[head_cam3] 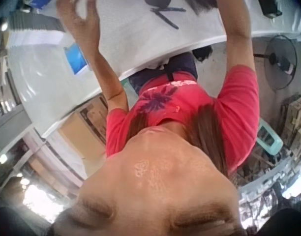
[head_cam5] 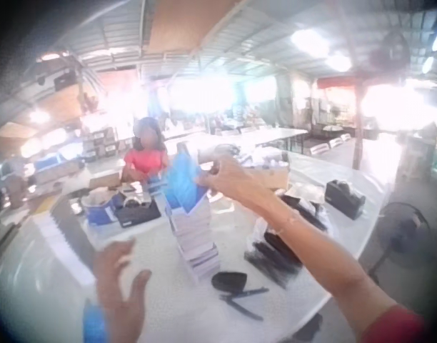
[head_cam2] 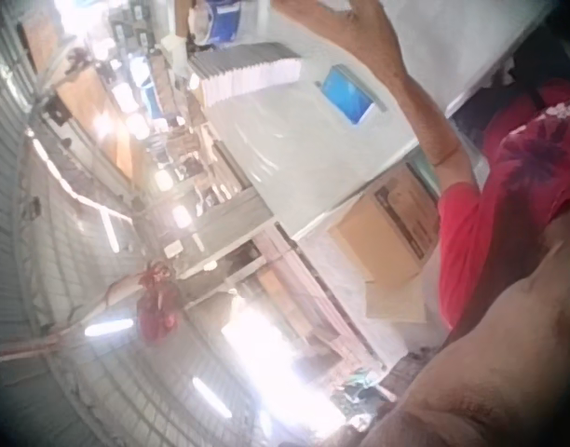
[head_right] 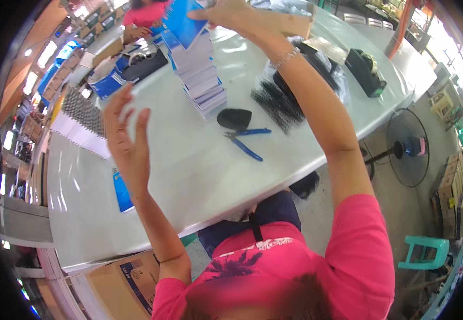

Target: The person binds small notebooks by inserting a plastic spiral through pre-punched holes by hand, uses shears to trim the excess spiral, and organizes the bound notebooks into a stack.

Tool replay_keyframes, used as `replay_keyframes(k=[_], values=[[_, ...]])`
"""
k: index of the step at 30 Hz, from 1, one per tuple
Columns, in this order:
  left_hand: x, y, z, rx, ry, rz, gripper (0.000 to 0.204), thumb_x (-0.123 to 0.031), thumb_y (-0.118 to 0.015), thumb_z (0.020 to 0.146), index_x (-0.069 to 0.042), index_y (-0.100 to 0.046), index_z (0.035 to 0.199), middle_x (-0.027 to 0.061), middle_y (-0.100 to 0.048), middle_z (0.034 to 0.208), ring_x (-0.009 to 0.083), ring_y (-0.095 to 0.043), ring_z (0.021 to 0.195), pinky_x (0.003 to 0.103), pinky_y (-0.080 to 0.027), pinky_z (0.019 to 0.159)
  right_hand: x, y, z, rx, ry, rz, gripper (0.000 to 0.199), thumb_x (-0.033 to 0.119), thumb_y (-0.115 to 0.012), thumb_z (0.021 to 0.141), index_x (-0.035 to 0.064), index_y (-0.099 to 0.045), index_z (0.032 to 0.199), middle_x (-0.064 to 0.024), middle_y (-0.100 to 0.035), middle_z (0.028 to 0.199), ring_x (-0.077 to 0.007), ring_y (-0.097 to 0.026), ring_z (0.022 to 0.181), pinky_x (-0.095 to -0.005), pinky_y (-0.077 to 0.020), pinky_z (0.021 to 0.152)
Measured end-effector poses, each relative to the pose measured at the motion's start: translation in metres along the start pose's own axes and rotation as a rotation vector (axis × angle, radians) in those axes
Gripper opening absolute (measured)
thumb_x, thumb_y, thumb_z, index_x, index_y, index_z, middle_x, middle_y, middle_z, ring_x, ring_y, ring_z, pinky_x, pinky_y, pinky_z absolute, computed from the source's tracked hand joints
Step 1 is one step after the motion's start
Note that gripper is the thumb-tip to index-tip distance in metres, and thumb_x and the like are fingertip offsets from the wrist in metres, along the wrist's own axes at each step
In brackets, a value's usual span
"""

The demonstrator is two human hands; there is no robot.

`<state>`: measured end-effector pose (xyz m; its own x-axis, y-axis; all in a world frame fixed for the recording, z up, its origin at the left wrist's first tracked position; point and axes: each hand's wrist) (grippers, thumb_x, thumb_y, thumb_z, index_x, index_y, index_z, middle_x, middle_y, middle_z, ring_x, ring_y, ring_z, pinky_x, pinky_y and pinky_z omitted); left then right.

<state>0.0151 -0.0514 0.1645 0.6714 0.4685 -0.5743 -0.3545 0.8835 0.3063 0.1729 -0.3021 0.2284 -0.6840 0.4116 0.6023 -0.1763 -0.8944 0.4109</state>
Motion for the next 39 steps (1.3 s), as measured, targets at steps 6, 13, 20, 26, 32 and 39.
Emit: replay_keyframes(k=[6, 13, 20, 26, 32, 39], values=[[-0.047, 0.019, -0.012, -0.064, -0.248, 0.636, 0.041, -0.008, -0.060, 0.095, -0.018, -0.060, 0.134, 0.0047, -0.056, 0.135, 0.0216, -0.048, 0.131, 0.049, -0.030, 0.115, 0.091, -0.022, -0.104, 0.126, 0.030, 0.009, 0.026, 0.019, -0.075, 0.079, 0.0043, -0.072, 0.100, -0.0099, -0.066, 0.085, -0.0209, -0.063, 0.072, -0.0335, -0.0508, 0.066], [-0.023, 0.011, -0.060, 0.576, -0.047, 0.595, 0.043, 0.007, -0.055, 0.081, -0.012, -0.064, 0.119, 0.0008, -0.062, 0.105, 0.0176, -0.061, 0.102, 0.054, -0.017, 0.121, 0.082, -0.052, -0.182, 0.321, -0.016, 0.026, 0.017, 0.014, -0.074, 0.080, 0.0023, -0.070, 0.092, -0.0096, -0.065, 0.088, -0.0233, -0.063, 0.077, -0.0351, -0.0507, 0.074], [-0.004, 0.000, -0.083, 0.513, 0.008, 0.662, 0.033, 0.007, -0.052, 0.085, -0.009, -0.063, 0.113, 0.0035, -0.061, 0.110, 0.0192, -0.058, 0.108, 0.046, -0.022, 0.120, -0.042, 0.057, -0.180, -0.169, -0.043, -0.785, 0.021, 0.023, -0.073, 0.082, 0.0052, -0.074, 0.093, -0.0154, -0.069, 0.096, -0.0326, -0.062, 0.095, -0.0422, -0.0470, 0.086], [0.031, -0.014, -0.116, 0.551, 0.074, 0.718, 0.043, 0.011, -0.056, 0.077, -0.011, -0.059, 0.114, 0.0012, -0.057, 0.113, 0.0194, -0.053, 0.114, 0.053, -0.017, 0.119, -0.107, 0.117, -0.228, -0.079, -0.463, -0.928, 0.031, 0.021, -0.072, 0.085, 0.0031, -0.069, 0.109, -0.0207, -0.066, 0.102, -0.0377, -0.058, 0.105, -0.0453, -0.0449, 0.092], [0.034, -0.025, -0.133, 0.462, 0.193, 0.666, 0.034, 0.001, -0.055, 0.085, -0.012, -0.055, 0.115, 0.0034, -0.054, 0.114, 0.0239, -0.047, 0.121, 0.065, -0.006, 0.116, -0.119, 0.104, -0.233, -0.172, -0.475, -0.772, 0.022, 0.015, -0.070, 0.085, 0.0018, -0.069, 0.103, -0.0204, -0.066, 0.095, -0.0332, -0.065, 0.085, -0.0408, -0.0503, 0.078], [0.033, -0.055, -0.135, 0.297, 0.246, 0.618, 0.049, -0.049, -0.077, 0.078, -0.013, -0.058, 0.106, 0.0047, -0.050, 0.113, 0.0289, -0.041, 0.123, 0.072, -0.004, 0.109, -0.109, 0.102, -0.234, -0.324, -0.374, -1.097, 0.016, 0.018, -0.071, 0.085, 0.0073, -0.072, 0.097, -0.0135, -0.068, 0.090, -0.0313, -0.066, 0.084, -0.0429, -0.0497, 0.079]])
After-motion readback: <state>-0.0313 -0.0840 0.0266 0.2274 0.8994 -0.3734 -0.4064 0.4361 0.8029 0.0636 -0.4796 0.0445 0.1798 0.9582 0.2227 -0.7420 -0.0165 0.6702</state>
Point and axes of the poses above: each hand's wrist, its own z-axis towards the middle knuckle, its own y-axis out of the back of the hand, x = y × z
